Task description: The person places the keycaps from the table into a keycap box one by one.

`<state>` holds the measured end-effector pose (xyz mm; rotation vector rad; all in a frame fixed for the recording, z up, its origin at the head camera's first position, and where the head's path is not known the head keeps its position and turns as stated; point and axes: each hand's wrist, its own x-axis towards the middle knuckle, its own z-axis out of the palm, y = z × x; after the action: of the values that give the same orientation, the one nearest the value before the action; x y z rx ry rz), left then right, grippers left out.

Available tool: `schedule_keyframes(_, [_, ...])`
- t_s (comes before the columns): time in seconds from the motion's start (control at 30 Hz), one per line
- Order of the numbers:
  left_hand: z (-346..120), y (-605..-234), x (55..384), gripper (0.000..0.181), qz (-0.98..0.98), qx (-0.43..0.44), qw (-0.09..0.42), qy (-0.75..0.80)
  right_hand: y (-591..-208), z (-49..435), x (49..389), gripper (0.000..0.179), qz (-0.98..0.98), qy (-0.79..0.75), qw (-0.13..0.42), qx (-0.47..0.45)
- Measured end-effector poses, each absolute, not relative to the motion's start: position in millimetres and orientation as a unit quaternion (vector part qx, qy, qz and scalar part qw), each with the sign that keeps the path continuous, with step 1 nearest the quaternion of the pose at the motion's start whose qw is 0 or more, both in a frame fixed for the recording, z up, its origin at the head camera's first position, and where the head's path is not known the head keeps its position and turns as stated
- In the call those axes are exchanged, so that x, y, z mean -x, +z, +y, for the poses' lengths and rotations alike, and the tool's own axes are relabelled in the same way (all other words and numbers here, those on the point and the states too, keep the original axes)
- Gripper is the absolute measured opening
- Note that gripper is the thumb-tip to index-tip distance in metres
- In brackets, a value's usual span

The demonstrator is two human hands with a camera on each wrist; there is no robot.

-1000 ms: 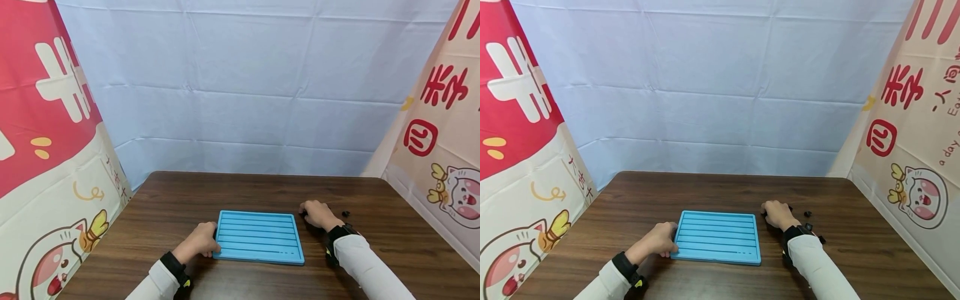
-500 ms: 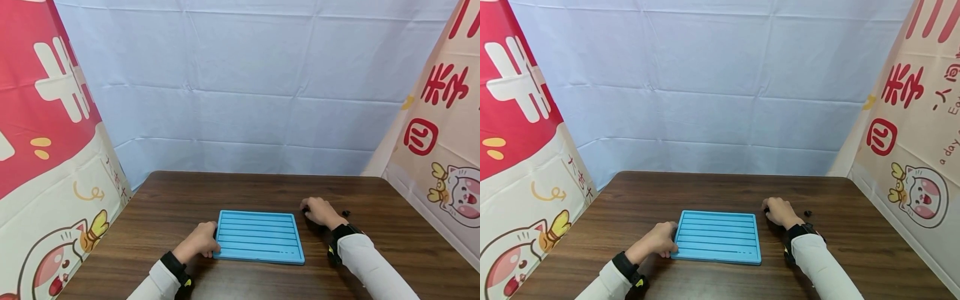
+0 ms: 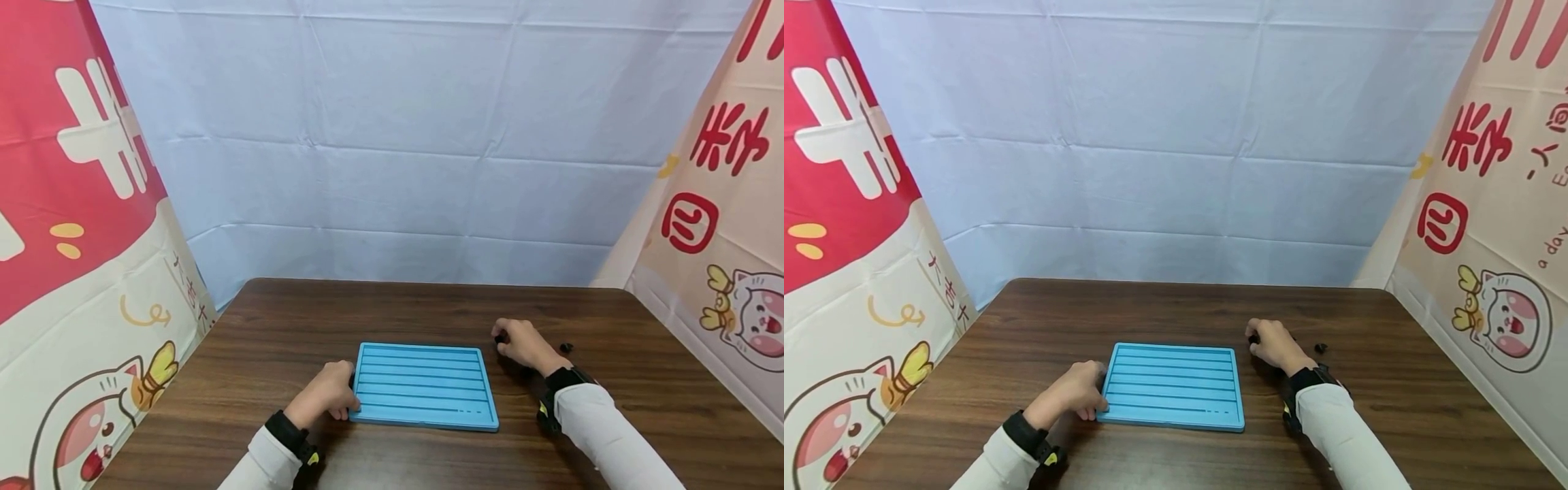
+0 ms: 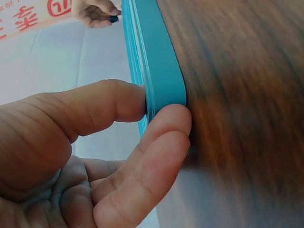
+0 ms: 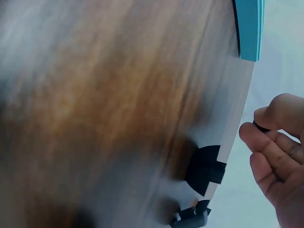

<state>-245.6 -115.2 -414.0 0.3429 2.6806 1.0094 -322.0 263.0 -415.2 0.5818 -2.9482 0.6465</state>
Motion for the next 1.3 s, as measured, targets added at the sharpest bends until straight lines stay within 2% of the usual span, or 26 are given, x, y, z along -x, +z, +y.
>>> schedule_keyframes(0.1, [-114.7,-413.3,245.4,0.041,0.921,-0.111,0.131,0.350,-417.1,263.3,322.5,0.021,-0.957,0.218,0.036,-0.190])
schedule_keyframes(0.4, [-115.0,-412.4,245.0,0.053,0.917,-0.095,0.137,0.364,-419.5,263.8,324.8,0.025,-0.951,0.241,0.030,-0.194])
schedule_keyframes(0.77, [-113.7,-412.8,245.8,0.050,0.918,-0.088,0.138,0.361,-416.5,261.6,323.4,0.018,-0.943,0.277,0.034,-0.182])
schedule_keyframes(1.3, [-115.2,-414.4,244.3,0.048,0.916,-0.106,0.132,0.364,-420.3,263.5,323.5,0.025,-0.944,0.265,0.031,-0.193])
